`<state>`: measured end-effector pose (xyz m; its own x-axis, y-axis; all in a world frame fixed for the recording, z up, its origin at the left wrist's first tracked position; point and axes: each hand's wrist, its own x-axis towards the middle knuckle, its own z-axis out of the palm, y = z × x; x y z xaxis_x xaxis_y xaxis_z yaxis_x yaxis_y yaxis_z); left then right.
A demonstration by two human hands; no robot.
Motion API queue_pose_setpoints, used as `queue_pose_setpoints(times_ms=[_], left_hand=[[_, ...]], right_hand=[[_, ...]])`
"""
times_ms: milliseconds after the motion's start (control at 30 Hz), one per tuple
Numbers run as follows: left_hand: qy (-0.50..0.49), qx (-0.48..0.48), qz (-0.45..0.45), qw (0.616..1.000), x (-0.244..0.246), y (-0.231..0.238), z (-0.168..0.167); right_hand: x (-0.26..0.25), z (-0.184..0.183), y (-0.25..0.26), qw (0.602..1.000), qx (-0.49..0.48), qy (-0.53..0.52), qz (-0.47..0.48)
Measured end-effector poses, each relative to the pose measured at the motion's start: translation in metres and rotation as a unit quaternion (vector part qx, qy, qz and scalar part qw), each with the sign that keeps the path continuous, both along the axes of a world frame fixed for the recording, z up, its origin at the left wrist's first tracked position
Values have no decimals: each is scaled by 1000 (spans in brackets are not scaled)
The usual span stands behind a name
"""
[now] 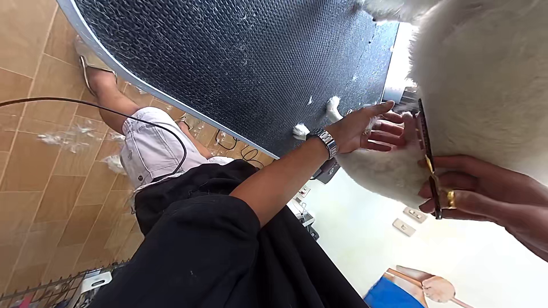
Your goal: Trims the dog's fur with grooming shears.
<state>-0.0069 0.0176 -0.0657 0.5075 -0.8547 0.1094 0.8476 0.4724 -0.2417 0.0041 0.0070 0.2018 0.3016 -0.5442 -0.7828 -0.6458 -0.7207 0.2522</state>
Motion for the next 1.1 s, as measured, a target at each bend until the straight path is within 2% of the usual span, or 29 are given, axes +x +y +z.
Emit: queue_pose_setpoints(times_ms=[500, 633, 800, 933, 1100], left_hand=[[13, 1, -12, 1000, 1, 2, 1], [15, 1, -23, 1000, 2, 3, 1], [18, 3, -22, 1000, 2, 4, 2], [10, 6, -14, 1000, 2, 1, 1], [13, 10, -21, 1000, 4, 3, 2]], right_hand=[[16, -11, 12, 1000, 6, -4, 4], [25, -17, 24, 999, -33, 2, 10], [24, -18, 16, 1000, -18, 3, -3], [36, -23, 32, 999, -39, 2, -6], [30, -25, 25, 1000, -25, -4, -8]])
